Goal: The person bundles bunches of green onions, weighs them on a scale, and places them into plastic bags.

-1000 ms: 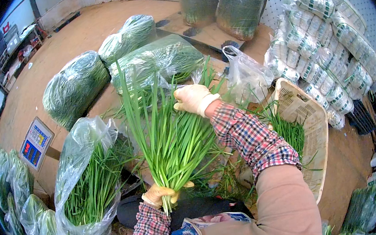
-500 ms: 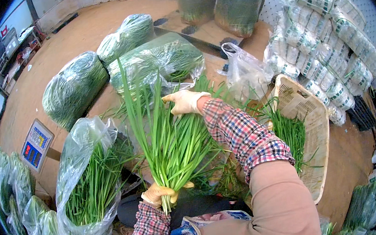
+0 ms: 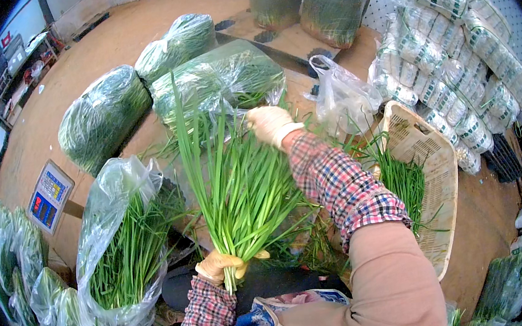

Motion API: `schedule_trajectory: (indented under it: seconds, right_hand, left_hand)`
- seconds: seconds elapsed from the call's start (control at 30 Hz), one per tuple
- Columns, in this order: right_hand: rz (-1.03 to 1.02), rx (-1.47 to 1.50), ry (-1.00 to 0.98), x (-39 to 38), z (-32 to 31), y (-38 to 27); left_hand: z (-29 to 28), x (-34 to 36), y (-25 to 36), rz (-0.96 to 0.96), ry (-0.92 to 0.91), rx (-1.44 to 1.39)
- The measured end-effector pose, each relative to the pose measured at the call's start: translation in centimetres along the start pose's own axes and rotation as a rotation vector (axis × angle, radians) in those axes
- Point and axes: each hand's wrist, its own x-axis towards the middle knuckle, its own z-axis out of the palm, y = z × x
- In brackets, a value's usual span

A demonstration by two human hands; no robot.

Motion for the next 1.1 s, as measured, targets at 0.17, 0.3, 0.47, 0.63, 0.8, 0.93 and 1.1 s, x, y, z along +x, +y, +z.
schedule_trajectory:
  seconds: [0.17,0.3,0.47,0.63,0.8,0.93,1.1]
  right_hand:
    - [0.093,0.089,0.249,0.3,0.0,3.5]
    - [0.267,-0.131,0.009,0.0,-4.1,5.6]
    - [0.238,-0.204,-0.057,-2.6,-7.6,2.0]
    - [-0.150,0.004,-0.273,-2.8,-5.4,-3.2]
    - [-0.128,-0.075,-0.572,-1.1,-3.1,-4.4]
    - [-0.144,-0.002,-0.554,-1.0,-2.7,-4.3]
    - [-0.204,-0.009,-0.508,-0.7,-1.6,-3.7]
  left_hand:
    - [0.3,-0.2,0.0,0.002,0.054,-0.004]
    - [0.4,-0.4,0.2,-0.022,0.019,-0.032]
    - [0.9,-0.4,-0.1,0.044,0.095,0.000]
    - [1.0,-0.4,-0.5,0.038,0.148,-0.028]
    - [0.2,-0.6,-0.8,0.014,0.172,0.054]
    - [0.0,-0.6,-0.9,-0.011,0.187,0.064]
    - [0.5,-0.5,-0.6,-0.005,0.193,0.085]
